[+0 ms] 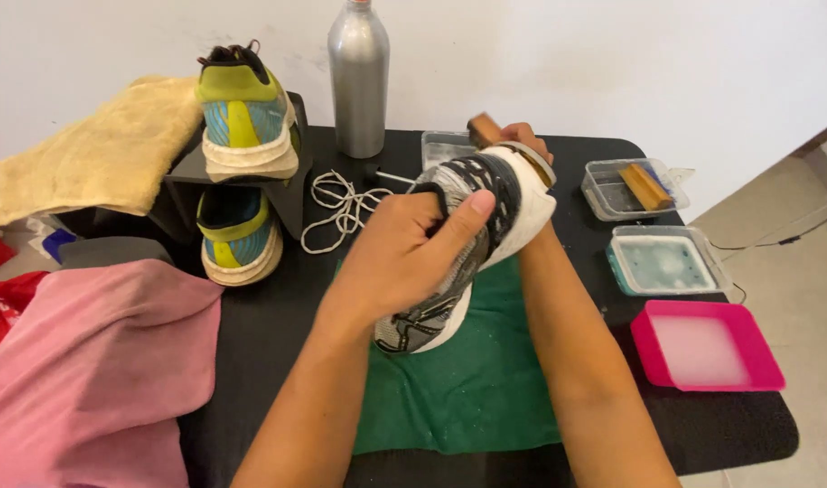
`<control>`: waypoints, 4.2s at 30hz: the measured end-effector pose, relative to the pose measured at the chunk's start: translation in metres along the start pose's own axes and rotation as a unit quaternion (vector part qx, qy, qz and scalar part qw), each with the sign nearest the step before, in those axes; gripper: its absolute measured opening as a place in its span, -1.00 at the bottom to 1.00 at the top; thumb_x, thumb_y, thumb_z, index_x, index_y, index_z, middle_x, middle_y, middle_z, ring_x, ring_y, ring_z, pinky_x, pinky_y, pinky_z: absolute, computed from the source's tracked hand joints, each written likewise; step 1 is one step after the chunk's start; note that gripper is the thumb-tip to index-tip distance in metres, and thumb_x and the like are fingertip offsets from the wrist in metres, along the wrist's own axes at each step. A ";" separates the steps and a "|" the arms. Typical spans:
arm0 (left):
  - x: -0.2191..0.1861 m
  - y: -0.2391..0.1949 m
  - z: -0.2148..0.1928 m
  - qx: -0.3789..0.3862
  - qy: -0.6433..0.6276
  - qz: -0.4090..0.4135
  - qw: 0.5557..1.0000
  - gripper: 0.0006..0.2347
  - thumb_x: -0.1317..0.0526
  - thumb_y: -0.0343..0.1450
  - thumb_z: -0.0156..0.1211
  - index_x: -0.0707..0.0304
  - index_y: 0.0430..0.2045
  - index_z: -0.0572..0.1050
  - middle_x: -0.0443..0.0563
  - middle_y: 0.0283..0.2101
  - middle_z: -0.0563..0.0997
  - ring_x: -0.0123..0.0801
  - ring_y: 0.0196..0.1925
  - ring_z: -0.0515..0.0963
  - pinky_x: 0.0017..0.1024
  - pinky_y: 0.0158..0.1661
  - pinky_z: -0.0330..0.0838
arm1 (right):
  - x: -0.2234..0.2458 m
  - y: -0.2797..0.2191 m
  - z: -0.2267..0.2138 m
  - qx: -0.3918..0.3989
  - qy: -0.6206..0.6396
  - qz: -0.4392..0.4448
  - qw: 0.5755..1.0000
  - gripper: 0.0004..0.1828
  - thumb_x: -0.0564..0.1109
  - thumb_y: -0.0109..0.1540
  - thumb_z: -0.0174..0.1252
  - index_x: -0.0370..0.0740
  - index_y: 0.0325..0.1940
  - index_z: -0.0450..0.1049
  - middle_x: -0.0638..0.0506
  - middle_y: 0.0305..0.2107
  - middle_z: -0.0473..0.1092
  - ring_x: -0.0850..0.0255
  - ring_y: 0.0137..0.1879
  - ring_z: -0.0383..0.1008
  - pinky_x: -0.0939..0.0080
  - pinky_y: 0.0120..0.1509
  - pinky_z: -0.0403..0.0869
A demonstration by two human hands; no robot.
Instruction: The person cleans a white and black sneaker using a yellow brush and a brown sponge. They scrub the exterior mesh and sole, then remove the insole to clean it separately before placing it back inside the shoe.
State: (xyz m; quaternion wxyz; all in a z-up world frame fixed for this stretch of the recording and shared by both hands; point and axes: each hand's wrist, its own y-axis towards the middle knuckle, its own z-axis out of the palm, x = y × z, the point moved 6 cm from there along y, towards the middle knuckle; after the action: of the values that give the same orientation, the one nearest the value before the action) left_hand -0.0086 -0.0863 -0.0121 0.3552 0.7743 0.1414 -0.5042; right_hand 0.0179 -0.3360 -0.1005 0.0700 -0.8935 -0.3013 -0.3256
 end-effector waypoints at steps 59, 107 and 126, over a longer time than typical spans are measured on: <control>0.021 -0.004 -0.027 -0.024 0.203 -0.122 0.971 -0.45 -0.16 0.62 -0.12 0.11 -0.77 0.05 -0.20 -0.64 0.14 -0.49 -0.53 0.15 -0.36 -0.48 0.06 | -0.289 -0.031 -0.183 -0.167 -0.050 0.024 0.984 -0.51 -0.11 0.04 0.25 -0.20 0.05 0.44 -0.05 -0.07 0.49 0.05 -0.03 0.50 0.03 0.01 0.40; 0.059 0.006 -0.059 -0.130 -0.087 -0.100 0.983 -0.46 -0.18 0.50 0.06 0.01 -0.91 0.26 -0.16 -0.80 0.21 -0.51 -0.76 0.21 -0.51 -0.65 0.14 | 0.033 -0.224 -0.040 -0.188 0.251 -0.438 0.842 -0.22 -0.36 0.05 0.44 -0.31 0.36 0.38 -0.21 -0.27 0.45 0.03 -0.37 0.52 0.21 -0.48 0.46; 0.052 0.006 -0.052 -0.109 -0.083 -0.084 0.987 -0.47 -0.14 0.52 0.07 -0.06 -0.88 0.11 -0.20 -0.81 0.16 -0.51 -0.74 0.12 -0.41 -0.62 0.06 | 0.016 -0.242 -0.031 -0.180 0.229 -0.445 0.846 -0.24 -0.39 0.05 0.44 -0.30 0.34 0.42 -0.26 -0.22 0.45 -0.04 -0.36 0.53 0.19 -0.50 0.48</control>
State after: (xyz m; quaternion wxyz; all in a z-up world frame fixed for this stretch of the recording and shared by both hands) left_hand 0.0538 -0.0614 -0.0434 0.4041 0.6717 0.2301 -0.5766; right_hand -0.1301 -0.1426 -0.0835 -0.1775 -0.5600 -0.5783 -0.5661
